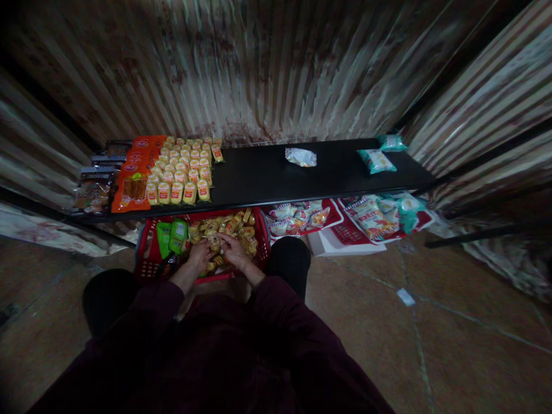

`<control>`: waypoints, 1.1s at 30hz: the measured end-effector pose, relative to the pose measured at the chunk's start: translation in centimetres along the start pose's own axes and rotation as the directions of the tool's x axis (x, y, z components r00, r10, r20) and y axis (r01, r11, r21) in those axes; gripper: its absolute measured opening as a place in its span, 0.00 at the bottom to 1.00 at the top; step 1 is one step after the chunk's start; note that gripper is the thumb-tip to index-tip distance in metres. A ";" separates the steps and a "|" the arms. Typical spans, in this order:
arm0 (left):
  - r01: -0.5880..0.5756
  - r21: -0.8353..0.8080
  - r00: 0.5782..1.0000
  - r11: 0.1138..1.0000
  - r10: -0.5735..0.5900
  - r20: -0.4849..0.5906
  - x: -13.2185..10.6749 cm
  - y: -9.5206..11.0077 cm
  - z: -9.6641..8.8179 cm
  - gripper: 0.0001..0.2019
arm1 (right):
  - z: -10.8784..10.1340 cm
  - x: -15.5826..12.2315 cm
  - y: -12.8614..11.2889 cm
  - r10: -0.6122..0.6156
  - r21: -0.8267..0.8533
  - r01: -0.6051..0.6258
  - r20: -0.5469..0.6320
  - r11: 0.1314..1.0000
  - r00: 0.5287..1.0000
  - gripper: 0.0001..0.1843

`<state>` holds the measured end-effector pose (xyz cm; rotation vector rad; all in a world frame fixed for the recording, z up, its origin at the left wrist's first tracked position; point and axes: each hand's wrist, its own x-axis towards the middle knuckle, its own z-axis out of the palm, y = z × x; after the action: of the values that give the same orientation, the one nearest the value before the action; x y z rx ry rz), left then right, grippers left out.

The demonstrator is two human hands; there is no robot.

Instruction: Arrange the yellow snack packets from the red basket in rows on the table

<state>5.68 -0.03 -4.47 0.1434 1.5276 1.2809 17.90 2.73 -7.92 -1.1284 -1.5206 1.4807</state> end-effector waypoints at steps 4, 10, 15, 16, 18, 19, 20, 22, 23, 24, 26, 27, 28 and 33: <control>0.061 -0.026 0.998 0.998 -0.062 -0.034 -0.4 0.3 0.4 0.07 | 0.1 0.0 0.2 -0.157 -0.182 0.149 -0.028 0.972 0.987 0.22; 0.025 0.010 0.999 1.000 -0.024 -0.046 -0.3 0.2 0.6 0.08 | 0.2 -0.1 0.4 -0.255 -0.340 0.234 -0.018 0.911 0.967 0.20; -0.002 0.020 1.000 1.000 0.003 -0.022 -0.1 -0.2 0.4 0.10 | 0.0 0.0 0.2 -0.241 -0.428 0.205 -0.032 0.880 0.970 0.18; -0.007 0.018 1.000 1.000 0.008 -0.008 0.0 -0.3 0.3 0.10 | 0.0 0.0 0.2 -0.229 -0.429 0.189 -0.042 0.883 0.973 0.17; -0.016 0.020 1.000 1.000 0.016 0.008 0.2 -0.5 0.2 0.09 | 0.1 0.0 0.2 -0.199 -0.417 0.158 -0.056 0.895 0.978 0.17; -0.020 0.028 1.000 0.999 0.020 0.005 0.3 -0.6 0.2 0.09 | 0.1 0.0 0.2 -0.179 -0.402 0.143 -0.055 0.905 0.982 0.16; -0.023 0.040 1.000 0.999 0.023 -0.002 0.4 -0.7 0.1 0.09 | 0.2 0.0 0.1 -0.156 -0.383 0.126 -0.050 0.915 0.986 0.16; -0.031 0.055 0.999 0.998 0.032 -0.008 0.5 -0.8 0.1 0.08 | 0.2 -0.1 0.1 -0.106 -0.347 0.087 -0.038 0.934 0.994 0.17; -0.035 0.055 0.999 0.998 0.035 -0.004 0.6 -0.8 0.1 0.08 | 0.2 -0.1 0.1 -0.083 -0.334 0.066 -0.037 0.940 0.996 0.18; -0.037 0.051 0.999 0.998 0.037 0.003 0.6 -0.8 0.1 0.08 | 0.2 -0.1 0.1 -0.061 -0.327 0.045 -0.039 0.944 0.997 0.20; -0.037 0.040 0.999 0.999 0.036 0.018 0.7 -0.9 0.1 0.09 | 0.2 -0.1 0.1 -0.027 -0.317 0.012 -0.042 0.948 0.999 0.23; -0.040 0.042 0.999 0.998 0.039 0.020 0.7 -0.9 0.1 0.09 | 0.2 -0.1 0.2 -0.018 -0.311 0.005 -0.039 0.950 0.999 0.25; -0.045 0.050 0.999 0.998 0.044 0.019 0.7 -0.9 0.1 0.09 | 0.2 -0.1 0.2 -0.014 -0.301 0.002 -0.035 0.954 0.999 0.26; -0.092 0.130 0.996 0.987 0.091 0.015 0.8 -1.0 0.0 0.09 | 0.0 0.0 0.7 -0.002 -0.237 -0.007 -0.035 0.972 0.999 0.28</control>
<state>5.90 0.05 -5.72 0.3064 1.6137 1.2494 17.91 2.73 -8.59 -1.2865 -1.7057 1.2987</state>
